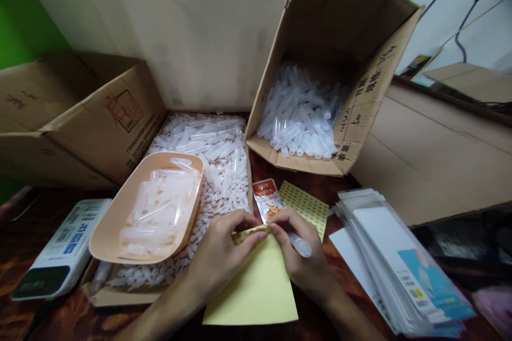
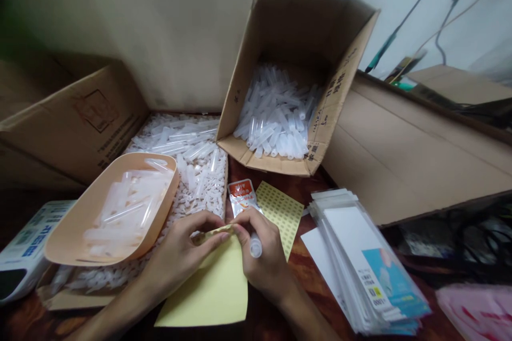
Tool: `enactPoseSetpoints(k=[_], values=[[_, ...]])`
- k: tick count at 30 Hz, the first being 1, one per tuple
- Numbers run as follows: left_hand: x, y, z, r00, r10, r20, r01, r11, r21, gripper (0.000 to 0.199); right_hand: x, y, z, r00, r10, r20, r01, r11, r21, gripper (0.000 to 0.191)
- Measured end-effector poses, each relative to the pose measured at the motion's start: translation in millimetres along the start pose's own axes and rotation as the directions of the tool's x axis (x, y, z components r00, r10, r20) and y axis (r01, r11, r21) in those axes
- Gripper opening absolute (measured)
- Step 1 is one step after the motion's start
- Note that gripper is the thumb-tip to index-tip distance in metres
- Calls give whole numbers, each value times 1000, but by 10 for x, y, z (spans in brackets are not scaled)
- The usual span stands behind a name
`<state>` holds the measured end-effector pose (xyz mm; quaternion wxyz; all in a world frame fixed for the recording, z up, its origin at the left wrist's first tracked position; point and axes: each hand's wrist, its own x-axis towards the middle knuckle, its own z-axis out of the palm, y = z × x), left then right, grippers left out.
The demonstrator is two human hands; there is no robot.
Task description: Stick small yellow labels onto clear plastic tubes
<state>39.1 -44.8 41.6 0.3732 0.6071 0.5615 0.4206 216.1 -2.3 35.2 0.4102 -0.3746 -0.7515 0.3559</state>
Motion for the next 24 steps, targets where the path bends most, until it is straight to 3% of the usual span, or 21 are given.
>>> enactPoseSetpoints(k=[6, 11, 15, 19, 24], values=[[23, -45, -8, 997, 58, -48, -58, 998, 13, 6, 7, 26, -23, 995, 101, 22, -102, 994, 50, 11], [21, -53, -25, 995, 68, -76, -66, 997, 34, 6, 59, 25, -53, 985, 133, 109, -143, 986, 89, 17], [2, -26, -37, 982, 171, -77, -165, 983, 81, 9, 78, 4, -61, 981, 144, 129, -154, 986, 68, 22], [-7, -7, -19, 945, 316, -87, -303, 944, 133, 12, 51, -2, -55, 983, 129, 132, -137, 989, 48, 26], [-8, -55, 6, 853, 513, -96, -463, 828, 316, 15, 38, 11, -40, 984, 101, 143, -105, 994, 19, 29]])
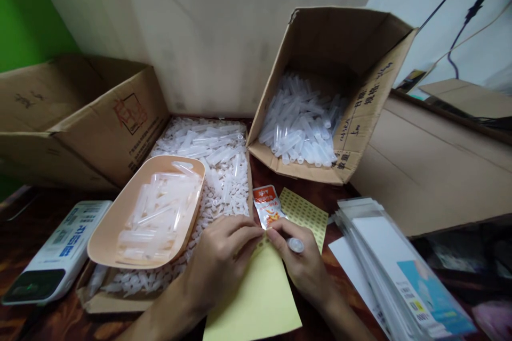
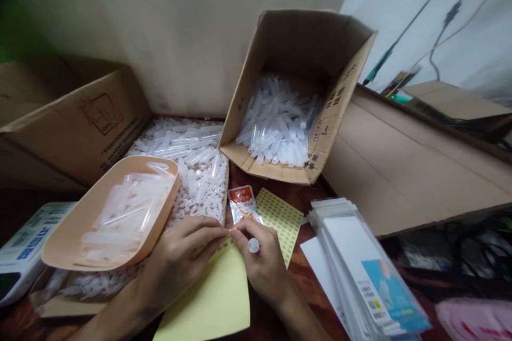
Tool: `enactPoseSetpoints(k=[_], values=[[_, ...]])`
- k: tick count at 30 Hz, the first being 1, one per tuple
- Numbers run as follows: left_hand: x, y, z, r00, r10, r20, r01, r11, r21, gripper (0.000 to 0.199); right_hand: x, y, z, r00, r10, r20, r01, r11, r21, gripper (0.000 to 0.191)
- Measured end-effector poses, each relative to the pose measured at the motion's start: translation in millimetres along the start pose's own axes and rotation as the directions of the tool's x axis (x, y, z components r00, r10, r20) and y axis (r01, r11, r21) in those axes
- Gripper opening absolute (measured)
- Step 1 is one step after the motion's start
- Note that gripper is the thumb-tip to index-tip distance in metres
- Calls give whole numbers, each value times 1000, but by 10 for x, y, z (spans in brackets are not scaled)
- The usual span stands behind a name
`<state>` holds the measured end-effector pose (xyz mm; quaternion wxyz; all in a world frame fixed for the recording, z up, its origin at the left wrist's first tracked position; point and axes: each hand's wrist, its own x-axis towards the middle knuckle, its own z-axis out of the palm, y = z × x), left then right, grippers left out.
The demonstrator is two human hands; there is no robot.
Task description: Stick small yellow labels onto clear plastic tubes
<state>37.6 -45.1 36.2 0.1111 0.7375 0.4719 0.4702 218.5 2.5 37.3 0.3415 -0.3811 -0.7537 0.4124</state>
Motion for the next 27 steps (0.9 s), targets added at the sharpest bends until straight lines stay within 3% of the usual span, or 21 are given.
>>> enactPoseSetpoints(k=[8, 15, 27], values=[[5, -18, -54, 996, 82, 47, -87, 988, 126, 13, -5, -6, -4, 999, -48, 20, 48, 999, -14, 24], [27, -20, -131, 940, 295, 171, -332, 909, 254, 18, -8, -17, -8, 998, -14, 59, 15, 999, -33, 29], [23, -27, -89, 947, 257, 193, -298, 928, 226, 22, -16, -58, -3, 996, 29, 80, -30, 999, 14, 33]])
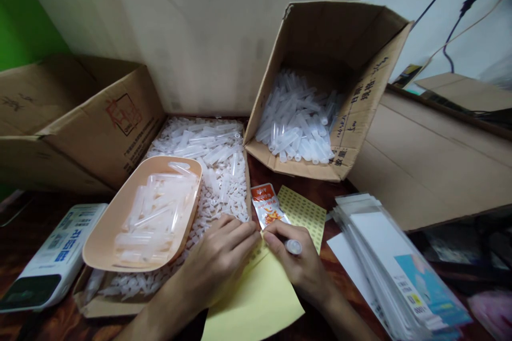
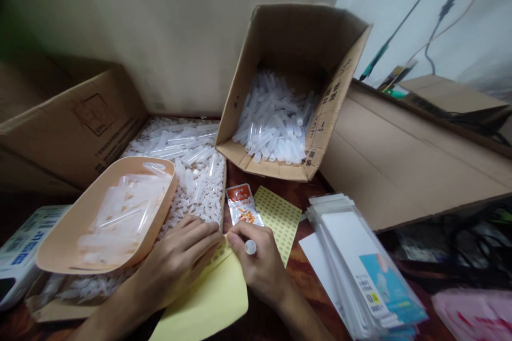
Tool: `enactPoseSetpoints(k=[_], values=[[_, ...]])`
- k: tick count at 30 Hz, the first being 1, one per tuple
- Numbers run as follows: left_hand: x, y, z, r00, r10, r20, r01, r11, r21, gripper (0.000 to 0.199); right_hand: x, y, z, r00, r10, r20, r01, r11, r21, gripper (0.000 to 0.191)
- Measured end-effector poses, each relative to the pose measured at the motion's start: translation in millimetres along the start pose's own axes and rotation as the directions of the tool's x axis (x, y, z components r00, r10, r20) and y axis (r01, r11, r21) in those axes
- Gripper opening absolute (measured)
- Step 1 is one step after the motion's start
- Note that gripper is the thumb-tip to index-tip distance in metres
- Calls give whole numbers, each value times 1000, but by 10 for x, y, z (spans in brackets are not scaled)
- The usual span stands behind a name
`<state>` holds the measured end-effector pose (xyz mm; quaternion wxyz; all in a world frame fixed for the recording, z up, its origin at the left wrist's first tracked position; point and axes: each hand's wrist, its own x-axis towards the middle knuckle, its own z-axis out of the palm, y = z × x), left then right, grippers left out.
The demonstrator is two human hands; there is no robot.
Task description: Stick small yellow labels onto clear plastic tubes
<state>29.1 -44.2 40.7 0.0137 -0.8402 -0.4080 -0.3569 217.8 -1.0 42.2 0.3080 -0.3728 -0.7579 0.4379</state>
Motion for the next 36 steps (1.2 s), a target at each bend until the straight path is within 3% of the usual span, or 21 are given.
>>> enactPoseSetpoints(k=[7, 20, 26, 31, 36], values=[[-10, -1, 18, 993, -109, -36, 101, 978, -183, 13, 5, -20, -13, 1000, 21, 7, -21, 998, 56, 35], [-11, 9, 29, 974, -218, -58, 192, 935, -298, 12, -28, -28, -30, 997, 56, 57, -63, 991, 118, 35], [-11, 18, 27, 979, -205, 5, 197, 935, -295, 14, -25, -8, -17, 991, 107, 85, -121, 977, 177, 38], [-9, -12, -2, 976, -157, 149, 196, 936, -293, 19, 1, 51, -6, 988, 123, 96, -137, 979, 151, 39], [-7, -45, -27, 960, -210, 183, 266, 885, -381, 17, 18, 75, 3, 991, 99, 88, -109, 986, 127, 37]])
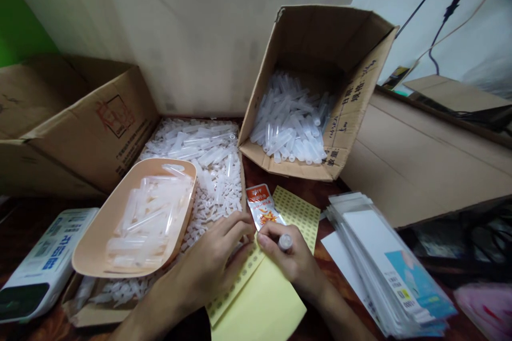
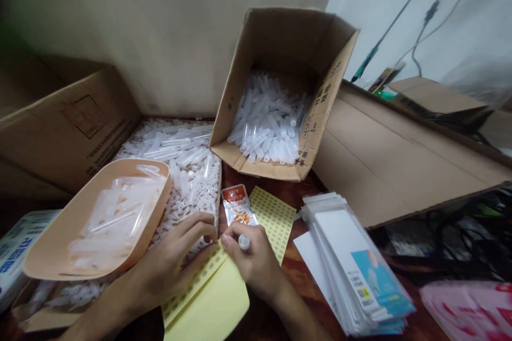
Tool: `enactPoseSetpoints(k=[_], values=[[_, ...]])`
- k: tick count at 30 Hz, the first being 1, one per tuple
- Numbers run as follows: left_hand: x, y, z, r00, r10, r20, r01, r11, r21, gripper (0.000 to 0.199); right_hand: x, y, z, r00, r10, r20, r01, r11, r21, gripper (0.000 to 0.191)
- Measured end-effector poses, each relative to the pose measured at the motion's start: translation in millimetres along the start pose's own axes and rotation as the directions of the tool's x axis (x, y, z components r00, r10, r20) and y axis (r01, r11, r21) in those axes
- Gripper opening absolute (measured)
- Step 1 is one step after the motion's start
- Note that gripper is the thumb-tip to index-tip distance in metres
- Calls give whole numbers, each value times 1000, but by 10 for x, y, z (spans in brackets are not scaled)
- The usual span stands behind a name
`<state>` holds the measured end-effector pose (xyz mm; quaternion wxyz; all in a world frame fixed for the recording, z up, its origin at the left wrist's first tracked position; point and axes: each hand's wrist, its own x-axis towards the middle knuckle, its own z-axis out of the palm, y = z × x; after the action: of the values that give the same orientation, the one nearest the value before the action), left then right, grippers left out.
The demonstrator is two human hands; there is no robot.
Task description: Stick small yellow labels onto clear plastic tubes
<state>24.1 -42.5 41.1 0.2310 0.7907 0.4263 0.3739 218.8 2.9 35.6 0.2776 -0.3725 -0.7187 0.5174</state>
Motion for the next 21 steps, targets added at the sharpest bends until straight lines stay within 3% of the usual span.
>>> enactPoseSetpoints(k=[12, 21], values=[[-1, 13, 2, 999, 38, -27, -38, 999, 21, 15, -12, -23, -22, 997, -83, 3, 83, 996, 18, 32], [13, 46, -4, 998, 42, -55, -42, 999, 2, 15, -15, -12, -16, 998, -65, -7, 66, 994, 82, 33]])
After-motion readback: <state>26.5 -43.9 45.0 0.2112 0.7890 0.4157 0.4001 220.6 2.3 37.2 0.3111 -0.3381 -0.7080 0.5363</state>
